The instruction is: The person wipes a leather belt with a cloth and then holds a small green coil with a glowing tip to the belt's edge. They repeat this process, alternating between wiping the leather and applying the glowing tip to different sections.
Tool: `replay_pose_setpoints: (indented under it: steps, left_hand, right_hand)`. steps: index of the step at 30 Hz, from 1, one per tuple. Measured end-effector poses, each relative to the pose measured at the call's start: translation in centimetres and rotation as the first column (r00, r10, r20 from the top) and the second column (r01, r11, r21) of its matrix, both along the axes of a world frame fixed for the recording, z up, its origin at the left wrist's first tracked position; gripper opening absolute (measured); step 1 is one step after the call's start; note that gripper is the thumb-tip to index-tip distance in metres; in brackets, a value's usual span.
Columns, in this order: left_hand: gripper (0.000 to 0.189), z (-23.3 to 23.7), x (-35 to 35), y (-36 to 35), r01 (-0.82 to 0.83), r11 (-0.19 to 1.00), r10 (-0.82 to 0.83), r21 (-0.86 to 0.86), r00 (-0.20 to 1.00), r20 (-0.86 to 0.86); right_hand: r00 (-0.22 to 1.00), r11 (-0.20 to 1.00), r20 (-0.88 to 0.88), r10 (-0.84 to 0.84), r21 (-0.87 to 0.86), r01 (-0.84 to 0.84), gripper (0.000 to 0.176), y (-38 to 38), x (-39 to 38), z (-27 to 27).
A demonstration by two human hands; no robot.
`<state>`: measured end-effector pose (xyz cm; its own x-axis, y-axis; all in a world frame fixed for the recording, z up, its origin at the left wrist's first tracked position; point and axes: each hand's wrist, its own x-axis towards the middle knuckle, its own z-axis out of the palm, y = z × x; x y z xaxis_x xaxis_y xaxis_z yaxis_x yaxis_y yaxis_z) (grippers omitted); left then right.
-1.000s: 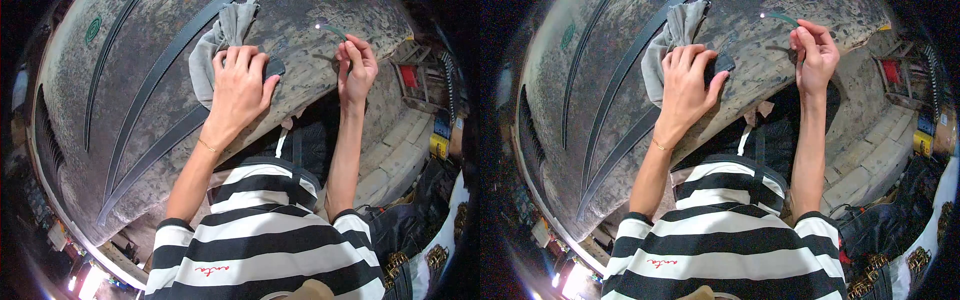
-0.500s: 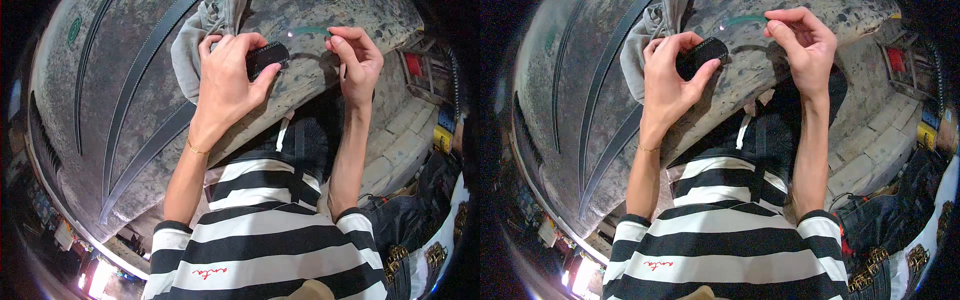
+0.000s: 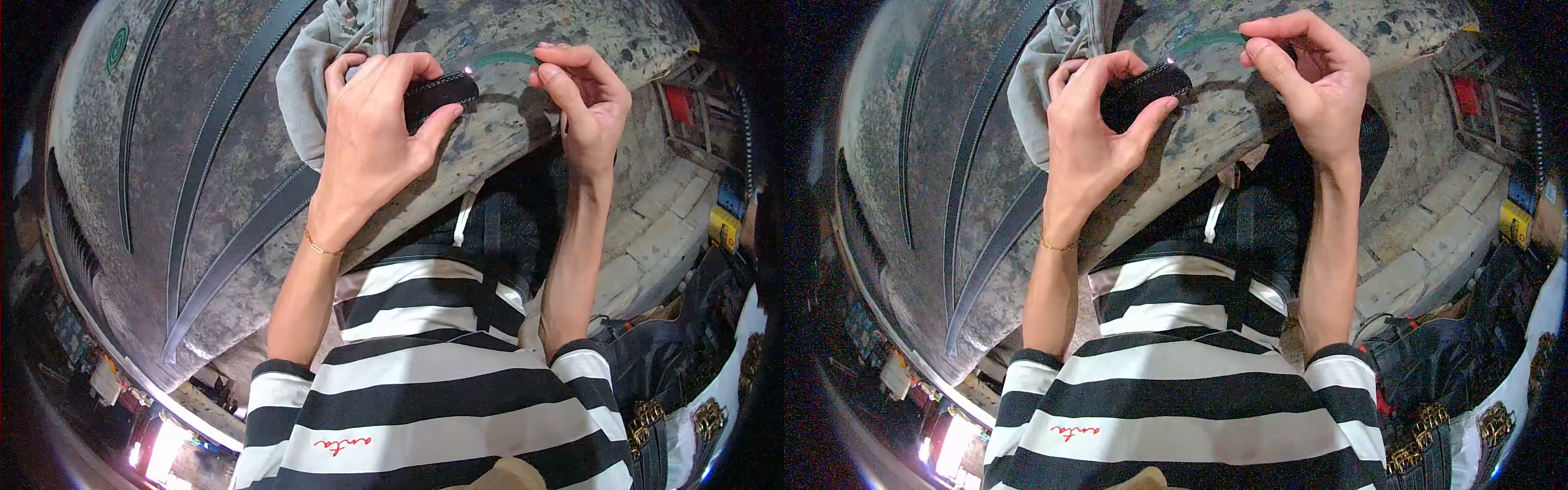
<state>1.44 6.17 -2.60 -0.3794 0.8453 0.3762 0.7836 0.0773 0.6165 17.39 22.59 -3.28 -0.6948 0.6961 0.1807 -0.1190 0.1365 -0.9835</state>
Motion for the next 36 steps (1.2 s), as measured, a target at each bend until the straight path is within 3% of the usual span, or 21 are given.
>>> replay_pose_setpoints:
  steps: [13, 36]
  left_hand:
    - [0.035, -0.03, 0.07, 0.05, 0.002, 1.0, -0.002, 0.0, 1.0, 0.0]
    - [0.032, -0.37, 0.02, 0.11, 0.022, 0.999, -0.022, 0.026, 1.0, -0.012]
  right_hand:
    - [0.999, 1.0, 0.04, 0.003, 0.019, -0.004, 0.014, 0.01, 0.02, 0.18]
    - [0.999, 0.999, -0.038, -0.028, -0.031, 0.027, 0.014, -0.15, -0.25, 0.12]
